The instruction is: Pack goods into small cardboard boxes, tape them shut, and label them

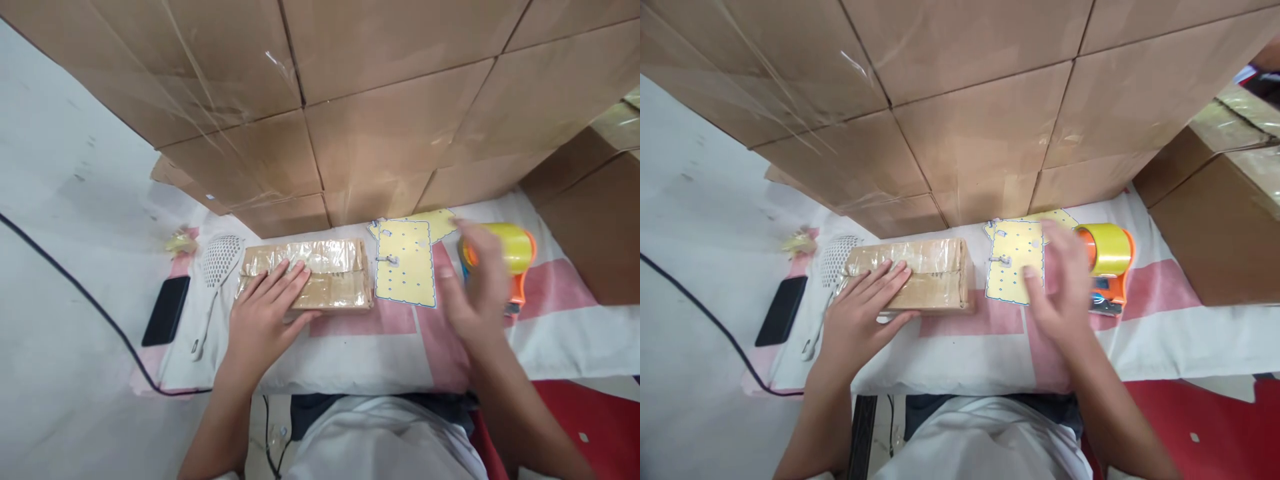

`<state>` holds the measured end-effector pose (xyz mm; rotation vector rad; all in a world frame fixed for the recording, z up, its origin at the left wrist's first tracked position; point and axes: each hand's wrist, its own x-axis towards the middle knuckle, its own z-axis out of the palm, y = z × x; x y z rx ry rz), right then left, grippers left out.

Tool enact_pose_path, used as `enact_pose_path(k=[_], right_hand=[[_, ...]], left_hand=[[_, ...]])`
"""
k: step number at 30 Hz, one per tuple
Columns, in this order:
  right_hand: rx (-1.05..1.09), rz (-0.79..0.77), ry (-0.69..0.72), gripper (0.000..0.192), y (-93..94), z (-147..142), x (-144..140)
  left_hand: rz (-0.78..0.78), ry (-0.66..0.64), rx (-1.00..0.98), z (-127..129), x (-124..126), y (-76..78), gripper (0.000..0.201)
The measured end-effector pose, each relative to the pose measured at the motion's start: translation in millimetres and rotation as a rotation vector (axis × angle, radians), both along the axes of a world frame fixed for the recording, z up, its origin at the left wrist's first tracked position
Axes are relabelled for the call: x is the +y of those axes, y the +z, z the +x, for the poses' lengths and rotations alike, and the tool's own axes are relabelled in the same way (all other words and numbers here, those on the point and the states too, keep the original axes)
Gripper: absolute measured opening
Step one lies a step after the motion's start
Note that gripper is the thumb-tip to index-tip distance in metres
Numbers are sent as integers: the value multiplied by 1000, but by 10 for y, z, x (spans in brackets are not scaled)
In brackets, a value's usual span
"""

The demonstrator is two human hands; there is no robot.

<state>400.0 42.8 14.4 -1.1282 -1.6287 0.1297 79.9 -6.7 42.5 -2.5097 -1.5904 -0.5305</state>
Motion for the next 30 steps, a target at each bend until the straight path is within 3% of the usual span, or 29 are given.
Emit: enact_pose_path(k=[2, 4, 6, 8, 10, 14, 16, 18, 20, 21, 22, 26, 28, 30], right_hand=[[76, 72, -315, 56, -14, 413, 18], [244, -94, -523, 62, -108, 880, 95], [482, -398, -568, 59, -246, 1303, 196], [570, -680, -334, 38, -363, 1585, 273], [575, -797, -128, 32, -404, 1677, 297], [425, -790, 25, 49, -299, 1458, 236], [342, -829, 87, 55, -249, 1302, 204], [302, -856, 118, 55, -238, 1171, 188], [317, -830, 135, 54, -251, 1056, 182], [352, -798, 146, 53, -255, 996, 182], [402, -762, 163, 52, -254, 932, 185], [625, -613, 220, 52, -178, 638, 264], [694, -571, 252, 52, -135, 495, 358], [726, -558, 287, 56, -119, 377, 471]], left_hand=[[-9, 1, -92, -24, 66, -59, 60], [15, 16, -204, -55, 180, -151, 60], [83, 43, -287, -90, 325, -257, 57], [152, 56, -312, -125, 465, -331, 52], [165, 55, -306, -146, 563, -334, 51], [127, 46, -407, -42, 581, -169, 61], [208, -14, -463, 141, 516, -113, 53], [330, -204, -454, 431, 424, -136, 33], [334, -440, -430, 807, 343, -236, 16], [242, -509, -438, 1011, 324, -301, 13], [94, -500, -470, 1214, 327, -369, 12], [-520, -290, -728, 1849, 569, -575, 33], [-663, -251, -860, 2001, 734, -619, 33], [-707, -249, -990, 2045, 847, -628, 29]])
